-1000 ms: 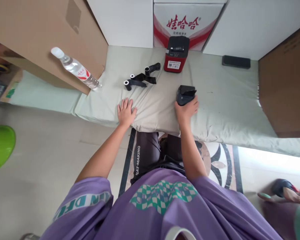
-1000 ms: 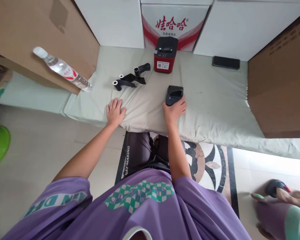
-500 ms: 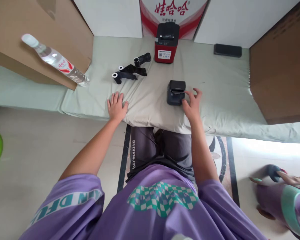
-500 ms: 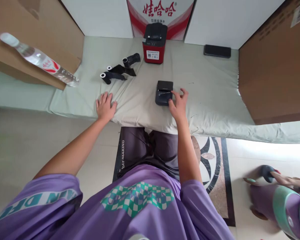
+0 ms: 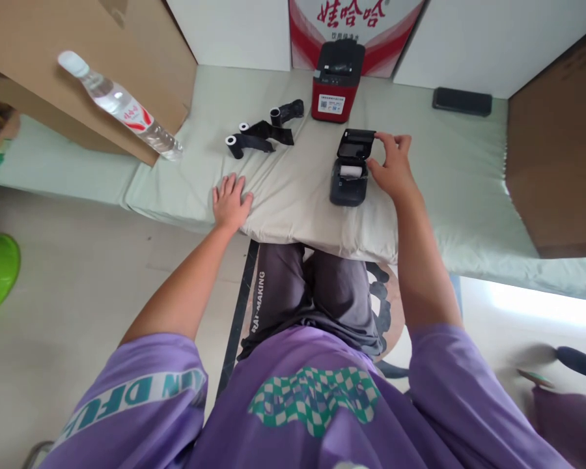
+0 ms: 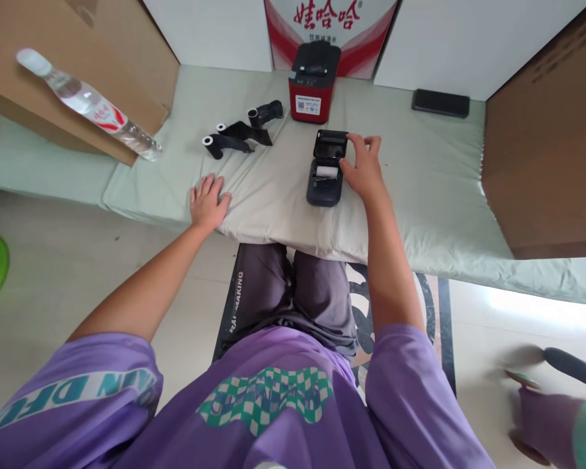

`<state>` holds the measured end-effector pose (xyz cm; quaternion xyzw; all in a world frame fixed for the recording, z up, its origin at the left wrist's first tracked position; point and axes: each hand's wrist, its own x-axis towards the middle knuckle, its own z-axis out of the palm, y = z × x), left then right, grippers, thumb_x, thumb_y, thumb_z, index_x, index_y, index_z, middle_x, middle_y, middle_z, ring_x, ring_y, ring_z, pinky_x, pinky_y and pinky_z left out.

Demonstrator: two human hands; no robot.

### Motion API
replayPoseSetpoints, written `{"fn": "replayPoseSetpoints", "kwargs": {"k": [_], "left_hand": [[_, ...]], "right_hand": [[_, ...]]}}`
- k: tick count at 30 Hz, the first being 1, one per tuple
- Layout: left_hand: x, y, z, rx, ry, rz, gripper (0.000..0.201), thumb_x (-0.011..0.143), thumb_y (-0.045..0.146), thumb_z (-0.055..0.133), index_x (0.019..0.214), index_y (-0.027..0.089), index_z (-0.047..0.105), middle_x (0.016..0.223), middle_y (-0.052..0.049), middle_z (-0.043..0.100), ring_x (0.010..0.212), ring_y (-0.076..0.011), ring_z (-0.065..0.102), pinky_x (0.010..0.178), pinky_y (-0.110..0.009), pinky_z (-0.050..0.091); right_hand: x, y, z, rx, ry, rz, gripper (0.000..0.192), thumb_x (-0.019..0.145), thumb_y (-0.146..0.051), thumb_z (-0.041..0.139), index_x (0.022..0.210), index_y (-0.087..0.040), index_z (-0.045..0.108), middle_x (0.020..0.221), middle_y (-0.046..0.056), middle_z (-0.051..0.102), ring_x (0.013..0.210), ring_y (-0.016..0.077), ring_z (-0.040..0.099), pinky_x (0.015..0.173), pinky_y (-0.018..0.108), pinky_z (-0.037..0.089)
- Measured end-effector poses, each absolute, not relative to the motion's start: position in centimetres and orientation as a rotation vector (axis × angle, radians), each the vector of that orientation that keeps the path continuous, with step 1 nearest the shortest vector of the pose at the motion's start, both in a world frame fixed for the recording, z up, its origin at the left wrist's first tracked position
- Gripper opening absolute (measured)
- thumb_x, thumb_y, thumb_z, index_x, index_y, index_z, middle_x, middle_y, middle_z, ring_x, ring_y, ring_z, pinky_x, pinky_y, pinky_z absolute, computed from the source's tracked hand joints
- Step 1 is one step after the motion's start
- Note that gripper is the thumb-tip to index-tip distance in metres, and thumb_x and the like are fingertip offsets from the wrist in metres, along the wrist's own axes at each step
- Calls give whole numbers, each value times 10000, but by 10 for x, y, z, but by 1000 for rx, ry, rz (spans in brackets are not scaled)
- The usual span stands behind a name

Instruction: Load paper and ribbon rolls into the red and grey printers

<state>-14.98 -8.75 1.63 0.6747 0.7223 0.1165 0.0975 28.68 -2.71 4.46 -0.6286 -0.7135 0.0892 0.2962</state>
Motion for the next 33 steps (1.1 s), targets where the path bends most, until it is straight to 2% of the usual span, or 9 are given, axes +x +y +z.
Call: {"fn": "replayPoseSetpoints", "kwargs": {"k": [7, 11, 15, 21, 23, 25, 27, 30, 33], "left_hand": [[-152, -86, 11, 2004, 2135, 376, 659, 1036, 461, 417, 1656, 246, 482, 1807, -52, 342, 1703, -303, 269, 1417, -582, 158], [-153, -85, 10, 2012, 2134, 385, 661, 1033, 463, 423, 1654, 246, 486, 1803, -54, 351, 1701, -307, 274, 1417, -581, 156], [-153, -84, 11, 2004, 2123, 395, 663, 1030, 461, 425, 1654, 245, 487, 1803, -57, 350, 1700, -316, 271, 1416, -593, 155], [-152, -85, 11, 2004, 2121, 405, 667, 1029, 456, 415, 1651, 226, 492, 1802, -66, 352, 1699, -318, 273, 1415, -592, 152], [-151, -85, 12, 2006, 2125, 397, 671, 1030, 460, 406, 1654, 225, 489, 1800, -64, 355, 1698, -314, 278, 1415, -584, 156], [-150, -86, 13, 2007, 2129, 382, 674, 1035, 467, 392, 1659, 229, 482, 1802, -56, 352, 1698, -305, 278, 1415, -574, 160], [-150, -87, 15, 2010, 2128, 370, 675, 1041, 471, 380, 1664, 230, 476, 1804, -49, 347, 1699, -299, 278, 1416, -567, 161], [-149, -87, 16, 2010, 2140, 358, 670, 1044, 475, 380, 1664, 239, 475, 1807, -39, 341, 1700, -292, 279, 1418, -558, 163], [-149, -87, 16, 2007, 2151, 342, 665, 1046, 479, 387, 1665, 253, 472, 1809, -29, 335, 1702, -286, 275, 1422, -546, 161]], "right_hand": [[275, -24, 71, -1724, -1819, 144, 349, 1030, -489, 591, 1236, -235, 712, 1398, 158, 583, 1240, 283, 640, 1091, 487, 543], [268, -13, 67, -1685, -2076, 191, 297, 982, -483, 669, 928, -212, 778, 1022, 105, 738, 1020, 259, 691, 1001, 469, 568], [268, 10, 58, -1766, -2282, 197, 338, 868, -526, 808, 760, -207, 791, 772, 57, 730, 911, 242, 709, 977, 500, 561], [253, 30, 66, -1880, -2383, 276, 471, 877, -578, 797, 710, -139, 765, 840, 130, 765, 913, 273, 738, 909, 543, 556], [246, 29, 74, -1928, -2403, 307, 403, 899, -501, 791, 732, -134, 776, 866, 157, 776, 912, 292, 744, 892, 539, 551], [242, 26, 84, -1990, -2518, 321, 227, 882, -378, 808, 861, -152, 817, 975, 188, 797, 950, 323, 742, 870, 511, 543], [242, 23, 93, -2026, -2670, 324, 193, 868, -278, 797, 1029, -176, 829, 1097, 203, 799, 1000, 339, 729, 835, 458, 523], [248, 23, 104, -1976, -2815, 357, 281, 887, -219, 738, 1155, -164, 799, 1140, 175, 793, 984, 276, 696, 791, 376, 472], [256, 25, 113, -1877, -2812, 396, 276, 866, -271, 745, 1118, -167, 790, 1056, 114, 787, 865, 205, 650, 749, 340, 439]]}}
